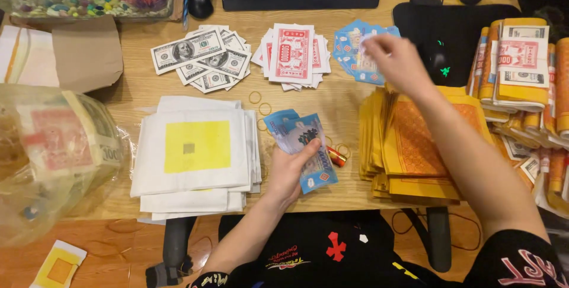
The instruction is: The person sorts stacks of paper currency by denomination and color, then places them into padded envelopes. They handle blue, red, and black bills, organizing them into neat piles before inserting them into yellow envelopes.
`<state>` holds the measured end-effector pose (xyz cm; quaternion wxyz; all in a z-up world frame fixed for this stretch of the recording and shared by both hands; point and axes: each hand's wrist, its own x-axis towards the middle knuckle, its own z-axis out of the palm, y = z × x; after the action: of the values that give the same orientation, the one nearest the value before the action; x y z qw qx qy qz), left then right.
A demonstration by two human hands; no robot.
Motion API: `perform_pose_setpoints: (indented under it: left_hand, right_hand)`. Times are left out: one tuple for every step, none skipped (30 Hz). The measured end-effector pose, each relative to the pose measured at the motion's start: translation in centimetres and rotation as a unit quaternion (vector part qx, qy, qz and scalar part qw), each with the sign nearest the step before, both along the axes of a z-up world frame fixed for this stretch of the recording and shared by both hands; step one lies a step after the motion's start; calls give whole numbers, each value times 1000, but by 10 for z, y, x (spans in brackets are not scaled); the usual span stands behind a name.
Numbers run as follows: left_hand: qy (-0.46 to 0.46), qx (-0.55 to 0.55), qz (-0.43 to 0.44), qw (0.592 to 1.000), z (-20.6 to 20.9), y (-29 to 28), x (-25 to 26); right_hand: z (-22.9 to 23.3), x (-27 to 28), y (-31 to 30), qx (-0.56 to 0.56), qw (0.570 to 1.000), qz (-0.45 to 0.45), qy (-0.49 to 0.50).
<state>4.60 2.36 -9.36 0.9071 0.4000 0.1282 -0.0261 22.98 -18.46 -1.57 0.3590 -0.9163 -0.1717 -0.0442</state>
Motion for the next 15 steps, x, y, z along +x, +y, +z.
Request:
perform_pose_setpoints:
  left_hand:
    - [1,-1,0,1000,0,-1,-1]
    - [7,-3,-1,1000,1,-2,-1]
    - [12,-6,-1,1000,2,-3,-2]
    - [12,-5,-3,1000,1,-4,-4]
    - [13,-26,3,1000,2,-5,-7]
    - [11,-47,9,999,2,-6,-8]
    - [9,-45,8,999,7,-6,-11]
    - [1,-52,-6,999,13,-6,-13]
    - [-8,-58,-20,998,18,-6,-15]
    - [-11,-55,-22,998,19,-6,-15]
    - [-12,-59,-8,998,20,-5,-15]
    - [-14,-63,7,998,21,-5,-15]
    - [-18,-62,6,998,24,-6,-18]
    - [-7,-55,16,998,27,-7,-21]
    - [5,-48,25,999,29,-8,-23]
  right_hand:
    - [11,-32,16,-1,1000,0,1]
    - [22,-64,31,38,996,56,52]
    - [33,-97,46,76,986,111,102]
    - [28,-116,50,77,986,110,102]
    - [23,-134,53,75,980,150,110]
    - [18,-153,57,73,972,191,116]
    - [7,-157,57,74,972,190,114]
    - [-3,-160,58,87,978,177,73]
    - [-14,-164,59,99,981,163,32]
    - [-16,-163,57,101,981,162,28]
    - [-18,-163,55,114,985,124,36]
    - [-19,-161,53,126,987,87,42]
    - [-15,-166,56,127,987,88,38]
    - [-10,-169,58,186,978,60,69]
    - [-6,-171,60,245,964,33,101]
